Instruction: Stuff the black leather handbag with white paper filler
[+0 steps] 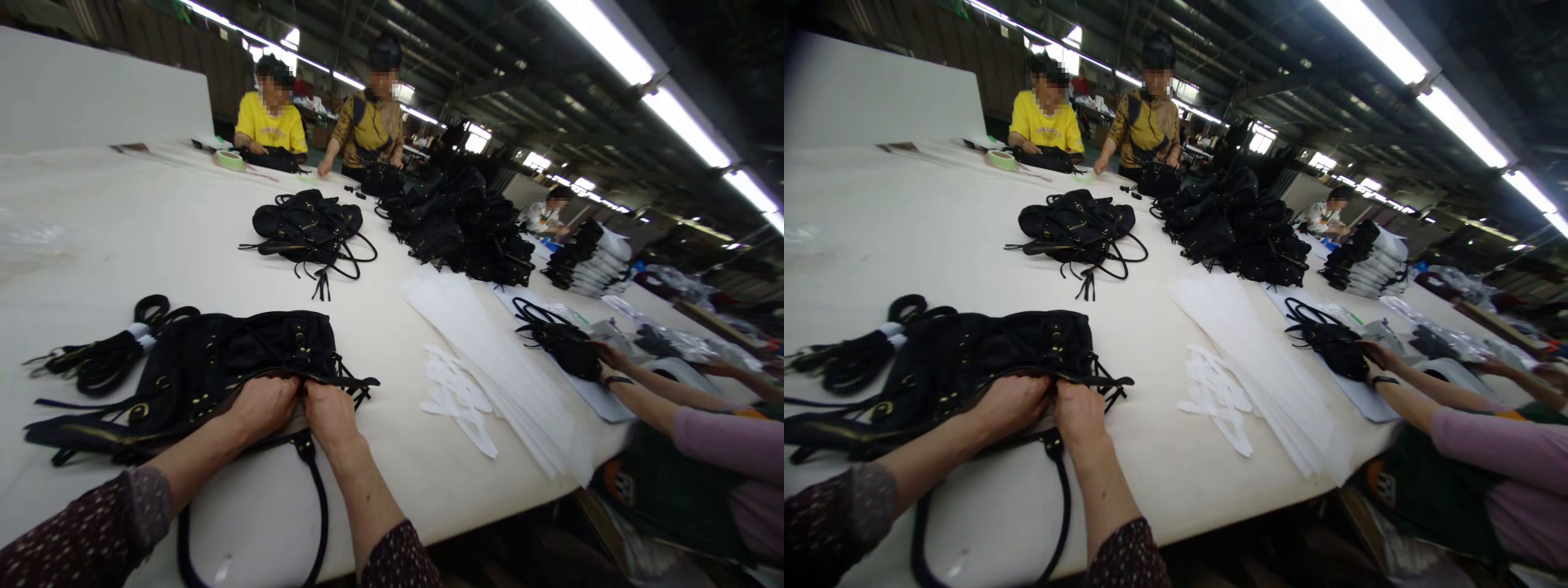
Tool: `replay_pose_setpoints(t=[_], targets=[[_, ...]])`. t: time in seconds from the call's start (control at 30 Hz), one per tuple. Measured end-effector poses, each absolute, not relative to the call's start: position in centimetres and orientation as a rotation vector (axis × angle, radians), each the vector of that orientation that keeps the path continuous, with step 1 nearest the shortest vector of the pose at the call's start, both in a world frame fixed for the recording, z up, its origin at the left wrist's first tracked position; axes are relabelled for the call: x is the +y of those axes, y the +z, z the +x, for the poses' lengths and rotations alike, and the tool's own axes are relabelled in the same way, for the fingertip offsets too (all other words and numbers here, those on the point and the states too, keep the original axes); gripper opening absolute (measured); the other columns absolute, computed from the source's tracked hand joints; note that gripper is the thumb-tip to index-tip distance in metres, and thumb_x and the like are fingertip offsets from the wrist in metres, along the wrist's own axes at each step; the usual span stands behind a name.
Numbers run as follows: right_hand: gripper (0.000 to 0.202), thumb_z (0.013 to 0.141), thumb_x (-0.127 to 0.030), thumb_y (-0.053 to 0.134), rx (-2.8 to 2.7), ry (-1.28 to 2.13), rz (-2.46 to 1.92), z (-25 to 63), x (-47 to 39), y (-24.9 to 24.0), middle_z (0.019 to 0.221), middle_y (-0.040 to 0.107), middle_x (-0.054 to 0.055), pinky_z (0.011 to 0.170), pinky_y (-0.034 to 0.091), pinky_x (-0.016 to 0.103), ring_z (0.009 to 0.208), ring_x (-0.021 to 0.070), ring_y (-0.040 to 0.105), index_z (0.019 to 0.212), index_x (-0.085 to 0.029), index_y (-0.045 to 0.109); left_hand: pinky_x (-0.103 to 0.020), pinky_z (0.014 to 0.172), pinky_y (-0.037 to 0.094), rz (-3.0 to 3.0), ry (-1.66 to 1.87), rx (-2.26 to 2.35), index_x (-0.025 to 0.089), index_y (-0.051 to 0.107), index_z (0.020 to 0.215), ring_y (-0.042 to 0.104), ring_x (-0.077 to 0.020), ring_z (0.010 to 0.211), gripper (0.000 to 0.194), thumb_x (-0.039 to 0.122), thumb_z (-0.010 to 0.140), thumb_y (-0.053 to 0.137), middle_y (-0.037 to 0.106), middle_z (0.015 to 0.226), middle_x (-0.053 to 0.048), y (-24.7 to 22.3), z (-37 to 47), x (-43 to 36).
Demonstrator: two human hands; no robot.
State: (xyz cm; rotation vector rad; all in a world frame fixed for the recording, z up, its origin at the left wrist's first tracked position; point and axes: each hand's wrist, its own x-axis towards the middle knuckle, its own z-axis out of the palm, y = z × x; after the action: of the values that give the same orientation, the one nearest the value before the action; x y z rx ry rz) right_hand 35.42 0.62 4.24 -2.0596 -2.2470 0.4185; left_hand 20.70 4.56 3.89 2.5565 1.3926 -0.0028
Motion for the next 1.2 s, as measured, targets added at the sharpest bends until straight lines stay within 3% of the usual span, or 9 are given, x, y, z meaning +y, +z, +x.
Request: replay_pose_setpoints(t=[0.13, 0.33, 0.57, 0.87, 1.2], targets=[[0.023, 0.094, -0.029, 0.047, -2.193, 0.464, -2.016, 36.1, -0.3, 4.3, 0.102, 0.074, 0.003, 0.08, 0.052, 0.03, 0.095, 0.0211, 0.07, 0.108, -0.029, 0.066, -0.048, 0.082, 0.056, 2.569, -0.01, 1.386, 0.013, 0.06, 0.113, 0.072, -0.0335, 0.086, 0.032, 0.015, 0.087, 0.042, 0.073, 0.097, -0.019, 4.1, 20.9, 4.1], [0.028, 0.086, -0.017, 0.054, -1.867, 0.744, -1.748, 37.5, -2.4, 3.9, 0.11, 0.073, -0.002, 0.093, 0.048, 0.022, 0.102, 0.0135, 0.066, 0.108, -0.027, 0.068, -0.047, 0.084, 0.056, 2.546, 0.0, 1.409, 0.013, 0.063, 0.109, 0.073, -0.0327, 0.087, 0.029, 0.016, 0.089, 0.042, 0.073, 0.095, -0.019, 4.2, 20.8, 3.8], [0.034, 0.083, -0.01, 0.052, -1.734, 0.657, -1.701, 37.6, -4.1, 4.4, 0.11, 0.071, 0.0, 0.094, 0.049, 0.025, 0.101, 0.0148, 0.066, 0.109, -0.025, 0.068, -0.045, 0.087, 0.055, 2.506, 0.06, 1.399, 0.014, 0.062, 0.114, 0.072, -0.0314, 0.09, 0.032, 0.016, 0.09, 0.041, 0.073, 0.102, -0.019, 4.1, 20.8, 3.7], [0.032, 0.092, -0.032, 0.043, -1.83, 0.498, -1.717, 38.8, -3.6, 3.5, 0.11, 0.074, 0.007, 0.088, 0.057, 0.033, 0.098, 0.0211, 0.072, 0.109, -0.023, 0.069, -0.045, 0.086, 0.057, 2.462, 0.139, 1.411, 0.013, 0.065, 0.106, 0.071, -0.0329, 0.094, 0.028, 0.017, 0.082, 0.052, 0.073, 0.102, -0.018, 4.7, 20.8, 4.1], [0.028, 0.085, -0.043, 0.051, -1.869, 0.434, -1.672, 40.1, -2.0, 1.2, 0.101, 0.077, 0.002, 0.076, 0.063, 0.033, 0.088, 0.0257, 0.075, 0.102, -0.036, 0.072, -0.042, 0.074, 0.059, 2.539, 0.148, 1.374, 0.017, 0.067, 0.097, 0.072, -0.0324, 0.084, 0.023, 0.024, 0.077, 0.058, 0.074, 0.094, -0.017, 5.6, 20.4, 4.1]])
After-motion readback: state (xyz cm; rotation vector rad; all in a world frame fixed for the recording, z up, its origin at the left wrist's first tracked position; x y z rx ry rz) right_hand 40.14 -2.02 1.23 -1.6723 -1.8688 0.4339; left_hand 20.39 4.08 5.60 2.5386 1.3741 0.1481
